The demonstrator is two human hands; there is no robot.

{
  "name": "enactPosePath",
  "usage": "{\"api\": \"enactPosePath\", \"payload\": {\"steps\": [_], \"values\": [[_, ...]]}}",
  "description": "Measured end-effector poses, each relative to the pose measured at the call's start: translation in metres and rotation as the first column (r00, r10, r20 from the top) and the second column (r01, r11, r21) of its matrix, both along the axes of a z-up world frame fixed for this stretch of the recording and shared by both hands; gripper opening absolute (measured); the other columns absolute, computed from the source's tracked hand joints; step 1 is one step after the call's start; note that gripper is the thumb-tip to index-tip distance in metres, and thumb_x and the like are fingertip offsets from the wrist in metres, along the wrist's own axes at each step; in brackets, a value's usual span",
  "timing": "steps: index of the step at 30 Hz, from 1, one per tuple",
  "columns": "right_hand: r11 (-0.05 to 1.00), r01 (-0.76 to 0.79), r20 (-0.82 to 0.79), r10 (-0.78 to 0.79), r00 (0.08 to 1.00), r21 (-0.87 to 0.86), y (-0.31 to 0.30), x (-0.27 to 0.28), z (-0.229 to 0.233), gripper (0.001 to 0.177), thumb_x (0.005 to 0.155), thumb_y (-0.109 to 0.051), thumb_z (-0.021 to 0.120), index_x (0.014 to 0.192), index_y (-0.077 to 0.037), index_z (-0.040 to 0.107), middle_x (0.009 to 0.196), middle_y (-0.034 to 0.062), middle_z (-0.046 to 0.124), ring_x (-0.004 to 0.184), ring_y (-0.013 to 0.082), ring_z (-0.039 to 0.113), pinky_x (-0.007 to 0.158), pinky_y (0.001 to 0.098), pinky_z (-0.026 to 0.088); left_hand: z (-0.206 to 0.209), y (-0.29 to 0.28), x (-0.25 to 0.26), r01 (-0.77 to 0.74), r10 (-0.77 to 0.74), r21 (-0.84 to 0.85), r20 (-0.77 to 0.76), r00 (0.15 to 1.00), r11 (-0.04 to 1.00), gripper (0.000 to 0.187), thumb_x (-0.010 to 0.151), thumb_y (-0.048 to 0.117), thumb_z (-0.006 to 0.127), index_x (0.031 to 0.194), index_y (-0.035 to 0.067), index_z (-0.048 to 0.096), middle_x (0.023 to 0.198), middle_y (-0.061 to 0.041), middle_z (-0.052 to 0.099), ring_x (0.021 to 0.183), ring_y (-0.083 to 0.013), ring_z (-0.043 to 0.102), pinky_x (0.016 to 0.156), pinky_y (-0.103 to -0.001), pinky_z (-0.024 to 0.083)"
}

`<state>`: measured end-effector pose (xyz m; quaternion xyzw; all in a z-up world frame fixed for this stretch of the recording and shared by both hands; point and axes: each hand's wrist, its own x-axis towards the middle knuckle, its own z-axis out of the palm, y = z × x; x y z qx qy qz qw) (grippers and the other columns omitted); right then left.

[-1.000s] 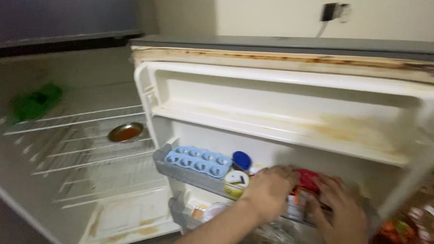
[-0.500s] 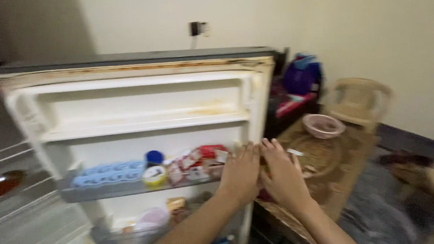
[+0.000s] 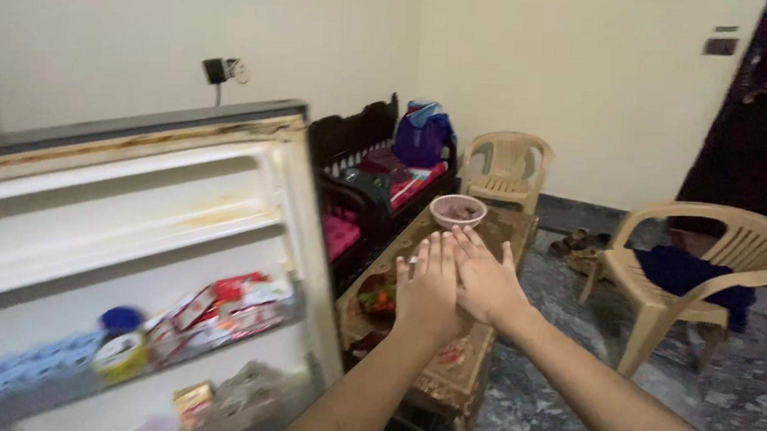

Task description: The person repeatedly picks up small packets from a table, walks to a refrigerator, opens the door, places the packets inside, and closes the door. This cycle is repeated multiple times with different packets.

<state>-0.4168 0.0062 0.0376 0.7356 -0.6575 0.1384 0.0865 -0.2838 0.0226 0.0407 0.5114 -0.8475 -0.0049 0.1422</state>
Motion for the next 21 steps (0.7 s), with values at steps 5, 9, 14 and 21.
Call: {"api": "enactPosePath", "payload": {"steps": [5, 9, 14, 21], "values": [[0.997, 0.07, 0.09, -0.072, 0.993, 0.025, -0.014, -0.102, -0.025, 0.078, 0.088, -0.027, 0.057, 0.158, -0.009, 0.025, 0.168, 0.0047, 0.02, 0.156, 0.0217, 0.014, 0.118, 0.0709, 0.015, -0.039, -0.054, -0.117, -0.016, 0.019, -0.166, 0.014, 1.0, 0.986, 0.103, 0.085, 0.026, 0.071, 0.162, 0.005, 0.006, 0.169, -0.015, 0.011, 0.155, -0.029, 0.012, 0.12, -0.063, 0.014], [0.996, 0.08, 0.093, -0.083, 0.992, 0.036, -0.032, -0.181, -0.037, 0.073, 0.091, -0.022, 0.051, 0.158, -0.009, 0.024, 0.169, 0.0047, 0.019, 0.157, 0.0221, 0.015, 0.114, 0.0752, 0.017, -0.059, -0.08, -0.203, 0.03, -0.022, -0.241, 0.034, 0.999, 0.97, 0.101, 0.086, 0.024, 0.071, 0.163, 0.003, 0.009, 0.169, -0.015, 0.014, 0.156, -0.0282, 0.014, 0.122, -0.063, 0.014], [0.999, 0.04, 0.053, -0.041, 0.998, 0.026, -0.055, -0.245, -0.041, 0.07, 0.094, -0.024, 0.049, 0.158, -0.011, 0.025, 0.168, 0.0041, 0.02, 0.156, 0.0218, 0.015, 0.114, 0.0764, 0.016, -0.05, -0.096, -0.263, 0.014, -0.003, -0.09, 0.125, 0.992, 0.996, 0.102, 0.086, 0.026, 0.073, 0.162, 0.006, 0.007, 0.171, -0.013, 0.008, 0.158, -0.0277, 0.006, 0.12, -0.066, 0.011], [0.98, 0.104, 0.019, -0.108, 0.994, 0.169, -0.124, -0.294, -0.071, 0.082, 0.089, -0.028, 0.058, 0.16, -0.014, 0.019, 0.169, -0.0001, 0.016, 0.157, 0.0188, 0.011, 0.116, 0.0759, 0.015, -0.07, -0.16, -0.31, 0.017, -0.012, -0.027, 0.164, 0.986, 0.999, 0.109, 0.082, 0.027, 0.076, 0.162, 0.006, 0.005, 0.17, -0.012, 0.006, 0.158, -0.0279, 0.005, 0.122, -0.063, 0.008]]}}
